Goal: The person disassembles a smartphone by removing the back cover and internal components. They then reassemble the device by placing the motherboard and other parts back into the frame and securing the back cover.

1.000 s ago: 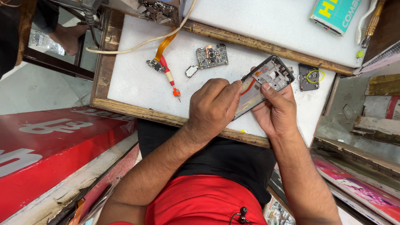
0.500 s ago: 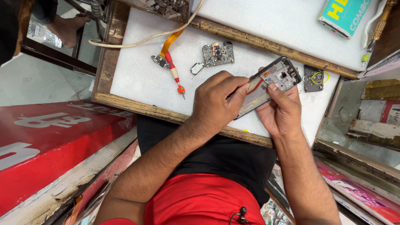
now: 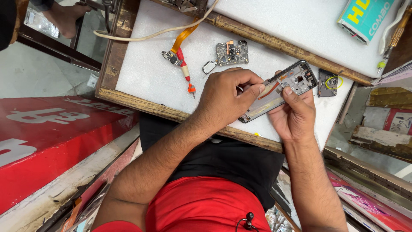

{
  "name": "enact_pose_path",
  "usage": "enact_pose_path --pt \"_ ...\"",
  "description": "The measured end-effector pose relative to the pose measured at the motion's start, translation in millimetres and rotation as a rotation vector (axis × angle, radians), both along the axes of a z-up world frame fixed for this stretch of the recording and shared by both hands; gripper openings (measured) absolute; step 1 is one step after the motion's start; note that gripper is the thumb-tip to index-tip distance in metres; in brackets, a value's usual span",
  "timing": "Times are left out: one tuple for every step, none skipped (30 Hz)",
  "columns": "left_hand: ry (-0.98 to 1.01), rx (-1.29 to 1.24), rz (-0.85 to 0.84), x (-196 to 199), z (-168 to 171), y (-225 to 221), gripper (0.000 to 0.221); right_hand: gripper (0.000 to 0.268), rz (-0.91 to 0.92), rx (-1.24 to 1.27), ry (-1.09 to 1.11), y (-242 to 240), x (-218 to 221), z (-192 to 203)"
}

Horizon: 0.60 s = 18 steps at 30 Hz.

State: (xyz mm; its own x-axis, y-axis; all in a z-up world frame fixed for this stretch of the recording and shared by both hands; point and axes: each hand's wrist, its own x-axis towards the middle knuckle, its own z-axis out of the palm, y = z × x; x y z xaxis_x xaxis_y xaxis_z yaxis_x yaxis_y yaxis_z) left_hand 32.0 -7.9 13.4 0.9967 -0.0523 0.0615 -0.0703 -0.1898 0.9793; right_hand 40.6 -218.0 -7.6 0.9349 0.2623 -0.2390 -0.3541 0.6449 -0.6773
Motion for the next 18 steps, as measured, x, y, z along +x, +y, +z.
enact_pose_path --pt "-0.007 -0.011 -0.002 -0.2 -0.6 0.4 0.012 0.035 0.004 0.0 -0.002 -0.4 -0.2 0.0" --pt "-0.015 -0.021 -0.004 -0.4 -1.3 0.9 0.012 0.035 0.008 0.0 -0.004 -0.6 -0.5 -0.1" --pt "-0.034 -0.022 0.002 -0.9 -1.9 0.7 0.011 0.034 0.012 0.0 -0.006 -0.8 -0.6 -0.1" --pt "-0.052 -0.022 0.008 -1.8 -2.4 -0.3 0.011 0.033 0.018 -0.003 -0.012 -1.0 -0.7 0.0" --pt "-0.07 -0.022 0.015 -3.1 -2.6 -1.5 0.01 0.033 0.024 -0.007 -0.019 -1.4 -0.7 0.1" --pt "-0.111 -0.025 0.037 -5.6 -2.5 -3.1 0.01 0.032 0.031 -0.01 -0.026 -1.5 -0.6 -0.1" --pt "-0.152 -0.028 0.059 -9.4 -1.7 -5.3 0.01 0.031 0.038 -0.003 -0.033 -1.4 -0.9 -0.5" --pt "-0.195 -0.03 0.079 -13.1 -0.8 -6.8 0.01 0.031 0.044 0.003 -0.041 -1.8 -1.0 -1.0" --pt "-0.217 -0.045 0.093 -17.2 0.1 -7.1 0.009 0.031 0.05 0.01 -0.049 -2.6 -0.5 -1.7" --pt "-0.242 -0.058 0.103 -20.9 1.0 -5.9 0.008 0.03 0.064 0.033 -0.054 -3.5 0.2 -2.9" --pt "-0.266 -0.072 0.112 -22.3 1.3 -4.3 0.008 0.029 0.078 0.056 -0.058 -4.9 1.4 -4.7" --pt "-0.255 -0.058 0.115 -24.2 1.1 -3.3 0.009 0.028 0.088 0.076 -0.057 -8.0 -0.1 -6.3" --pt "-0.244 -0.043 0.117 -26.3 1.0 -1.9 0.01 0.025 0.085 0.071 -0.045 -11.3 -1.2 -8.3" --pt "-0.236 -0.028 0.124 -27.6 1.1 -0.7 0.011 0.023 0.087 0.068 -0.035 -14.2 -0.6 -10.3" --pt "-0.236 -0.04 0.098 -28.7 1.9 0.1 0.011 0.021 0.089 0.065 -0.024 -17.0 -0.8 -11.7" --pt "-0.241 -0.049 0.077 -28.6 3.1 1.6 0.012 0.02 0.1 0.075 -0.034 -18.4 0.5 -12.9" --pt "-0.245 -0.057 0.056 -28.8 4.7 2.9 0.012 0.018 0.111 0.086 -0.043 -19.6 0.7 -13.5" --pt "-0.239 -0.045 0.058 -29.5 6.4 3.1 0.012 0.017 0.122 0.096 -0.051 -20.5 0.3 -14.0"
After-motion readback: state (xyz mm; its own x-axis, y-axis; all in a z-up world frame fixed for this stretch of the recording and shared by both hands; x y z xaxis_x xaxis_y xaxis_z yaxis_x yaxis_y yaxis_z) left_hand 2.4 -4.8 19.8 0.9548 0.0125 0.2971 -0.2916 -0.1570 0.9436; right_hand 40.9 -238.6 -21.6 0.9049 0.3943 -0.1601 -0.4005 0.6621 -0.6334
